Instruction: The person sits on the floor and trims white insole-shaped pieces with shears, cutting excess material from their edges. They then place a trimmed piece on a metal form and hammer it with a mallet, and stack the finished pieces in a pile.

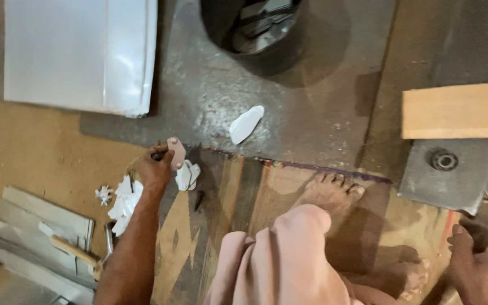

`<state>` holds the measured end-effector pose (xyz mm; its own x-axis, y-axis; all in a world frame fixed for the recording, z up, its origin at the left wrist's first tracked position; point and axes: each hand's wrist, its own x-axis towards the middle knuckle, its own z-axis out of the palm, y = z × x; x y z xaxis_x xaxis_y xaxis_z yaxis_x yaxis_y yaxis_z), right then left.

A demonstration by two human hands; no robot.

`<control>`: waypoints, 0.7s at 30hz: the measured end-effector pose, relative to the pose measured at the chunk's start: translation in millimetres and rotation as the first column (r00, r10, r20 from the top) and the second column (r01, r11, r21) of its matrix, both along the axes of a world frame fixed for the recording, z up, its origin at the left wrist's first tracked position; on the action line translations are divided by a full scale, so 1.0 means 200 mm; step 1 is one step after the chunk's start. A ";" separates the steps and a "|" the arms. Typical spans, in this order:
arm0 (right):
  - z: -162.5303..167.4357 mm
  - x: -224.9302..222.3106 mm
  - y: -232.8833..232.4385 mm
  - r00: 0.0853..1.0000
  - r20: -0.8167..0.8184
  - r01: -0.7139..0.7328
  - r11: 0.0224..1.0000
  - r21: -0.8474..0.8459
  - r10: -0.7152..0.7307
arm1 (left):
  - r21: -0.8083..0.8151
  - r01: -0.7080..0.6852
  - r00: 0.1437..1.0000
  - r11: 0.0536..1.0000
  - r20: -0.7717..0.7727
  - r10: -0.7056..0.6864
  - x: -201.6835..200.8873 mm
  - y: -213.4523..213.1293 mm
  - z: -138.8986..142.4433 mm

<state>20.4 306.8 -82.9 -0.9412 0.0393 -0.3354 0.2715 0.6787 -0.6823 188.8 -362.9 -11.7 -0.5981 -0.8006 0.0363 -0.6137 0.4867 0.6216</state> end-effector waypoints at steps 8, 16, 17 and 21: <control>0.20 0.03 -0.23 0.994 0.006 -0.105 0.993 -0.050 0.106 | 0.270 0.090 0.985 0.959 0.117 -0.126 0.39 -0.09 -0.02; 0.55 0.27 -0.10 0.986 -0.129 -0.053 0.942 0.330 0.101 | 0.151 0.327 0.847 0.933 0.391 -0.360 0.08 0.26 0.02; 0.57 0.33 -0.07 0.978 -0.186 -0.030 0.949 0.314 0.092 | 0.276 0.430 0.789 0.860 0.349 -0.506 0.01 0.34 0.01; 0.57 0.59 0.06 0.989 -0.131 0.111 0.936 0.333 -0.070 | 0.193 0.592 0.626 0.782 0.501 -0.598 -0.22 0.51 0.03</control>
